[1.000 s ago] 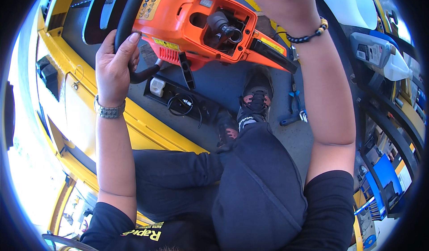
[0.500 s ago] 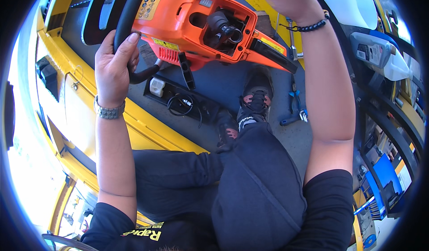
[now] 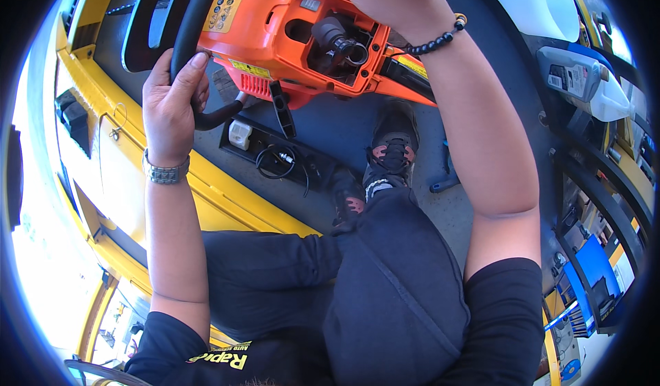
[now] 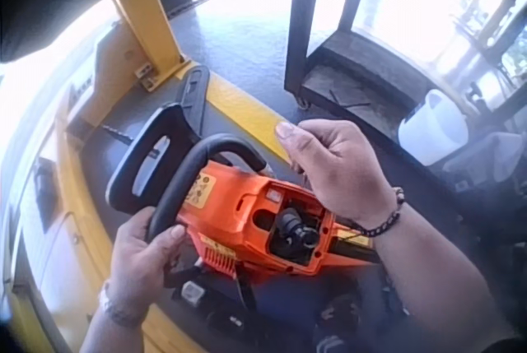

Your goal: The person is repairing a chainsaw. They use a screwdriver and an Allen key to adjust and tighten components inside the chainsaw's housing.

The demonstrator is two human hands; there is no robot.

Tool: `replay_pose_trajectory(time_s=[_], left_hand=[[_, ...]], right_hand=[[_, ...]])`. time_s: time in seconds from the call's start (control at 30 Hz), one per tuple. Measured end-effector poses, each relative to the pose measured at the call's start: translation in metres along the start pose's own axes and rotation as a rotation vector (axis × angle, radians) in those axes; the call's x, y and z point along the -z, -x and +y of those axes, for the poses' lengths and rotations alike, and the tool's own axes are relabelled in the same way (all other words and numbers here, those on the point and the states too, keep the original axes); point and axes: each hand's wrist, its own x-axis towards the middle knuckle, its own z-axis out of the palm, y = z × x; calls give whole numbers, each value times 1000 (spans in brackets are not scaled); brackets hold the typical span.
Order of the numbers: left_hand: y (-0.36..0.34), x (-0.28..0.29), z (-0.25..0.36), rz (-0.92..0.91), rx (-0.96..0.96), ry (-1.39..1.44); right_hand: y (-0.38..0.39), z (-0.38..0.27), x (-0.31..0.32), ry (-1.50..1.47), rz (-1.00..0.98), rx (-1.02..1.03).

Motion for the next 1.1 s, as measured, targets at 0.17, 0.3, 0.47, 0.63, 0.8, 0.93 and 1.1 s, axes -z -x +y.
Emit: replay_pose_trajectory(time_s=[0.17, 0.3, 0.47, 0.63, 0.8, 0.93, 1.1], left_hand=[[1, 2, -1, 0, 1, -16], [0, 1, -1, 1, -10, -21], [1, 2, 1, -30, 40, -58], [1, 3, 2, -29, 38, -42], [1, 1, 0, -18, 19, -26], [-1, 0, -1, -5, 9, 20], [1, 2, 1, -13, 39, -10]], right_hand=[[4, -56, -25, 320, 236, -179], [6, -59, -18, 43, 335, -294], [9, -49, -3, -515, 231, -451], [14, -17, 9, -868, -102, -339], [4, 12, 29, -503, -249, -206], [4, 6, 7, -212, -54, -5], [6, -35, -22, 71, 207, -91]])
